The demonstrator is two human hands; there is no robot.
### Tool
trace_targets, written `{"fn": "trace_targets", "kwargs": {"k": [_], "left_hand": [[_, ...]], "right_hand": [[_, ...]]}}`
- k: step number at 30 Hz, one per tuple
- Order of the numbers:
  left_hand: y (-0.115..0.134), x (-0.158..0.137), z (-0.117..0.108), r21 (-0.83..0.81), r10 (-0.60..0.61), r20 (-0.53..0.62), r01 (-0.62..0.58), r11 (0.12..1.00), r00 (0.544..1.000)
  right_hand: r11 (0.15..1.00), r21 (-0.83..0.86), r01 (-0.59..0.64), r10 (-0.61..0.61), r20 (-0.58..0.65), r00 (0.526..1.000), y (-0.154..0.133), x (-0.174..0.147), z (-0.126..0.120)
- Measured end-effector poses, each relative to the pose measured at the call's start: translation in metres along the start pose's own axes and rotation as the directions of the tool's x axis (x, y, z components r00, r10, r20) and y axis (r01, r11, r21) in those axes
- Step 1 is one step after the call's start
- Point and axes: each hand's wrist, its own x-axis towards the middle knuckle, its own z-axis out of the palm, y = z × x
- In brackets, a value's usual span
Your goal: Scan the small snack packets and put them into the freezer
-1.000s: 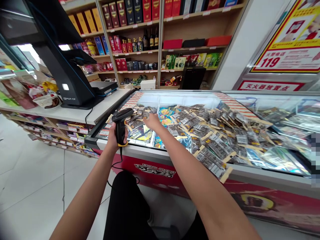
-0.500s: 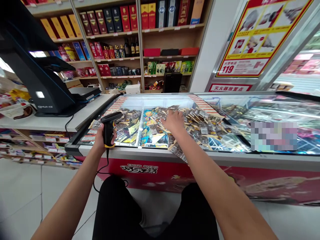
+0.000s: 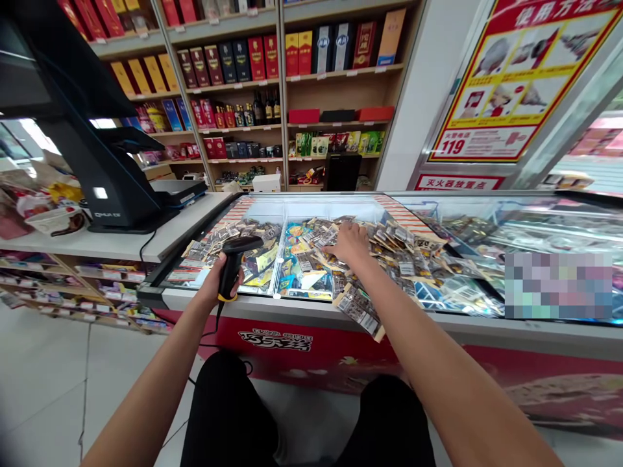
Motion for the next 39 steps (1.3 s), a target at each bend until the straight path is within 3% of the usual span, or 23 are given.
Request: {"fn": "trace_targets", "kwargs": {"k": [6,10,14,16,18,20,24,29,39], "left_hand": [[-0.004,0.0,0.001,-0.041,0.05,-0.009,-0.05,0.998,0.999],[-0.004,-0.001,0.001,-0.069,0.045,-0.01,-0.045,0.997,0.999],[-0.006,0.0,0.0,-0.068,0.068,-0.016,-0.069,0.995,0.998],[-0.008,0.0,-0.001,-0.079,0.089,-0.02,-0.091,0.993,0.996],[-0.009,0.0,-0.003,-0.094,0.105,-0.027,-0.107,0.99,0.994],[-0.01,-0.001,-0.004,-0.102,0.115,-0.033,-0.118,0.988,0.993],[-0.009,-0.002,-0.003,-0.103,0.128,-0.017,-0.129,0.986,0.992],[-0.006,-0.003,-0.001,-0.116,0.103,0.008,-0.101,0.988,0.995],[-0.009,-0.004,-0.004,-0.135,0.086,0.039,-0.08,0.988,0.996]], "right_hand": [[0.904,0.396,0.163,-0.122,-0.127,0.984,-0.011,-0.002,-0.006],[0.798,0.59,0.123,-0.02,-0.179,0.984,-0.028,-0.002,-0.012],[0.554,0.829,0.073,0.068,-0.132,0.989,-0.057,-0.009,-0.012],[0.409,0.91,0.071,0.031,-0.092,0.995,-0.076,-0.018,-0.008],[0.325,0.943,0.067,-0.016,-0.065,0.998,-0.095,-0.03,0.0],[0.312,0.948,0.058,-0.024,-0.053,0.998,-0.112,-0.042,0.009],[0.37,0.927,0.062,0.011,-0.071,0.997,-0.131,-0.056,0.028],[0.412,0.907,0.081,0.023,-0.099,0.995,-0.13,-0.056,0.044],[0.405,0.912,0.064,0.046,-0.091,0.995,-0.126,-0.056,0.051]]}}
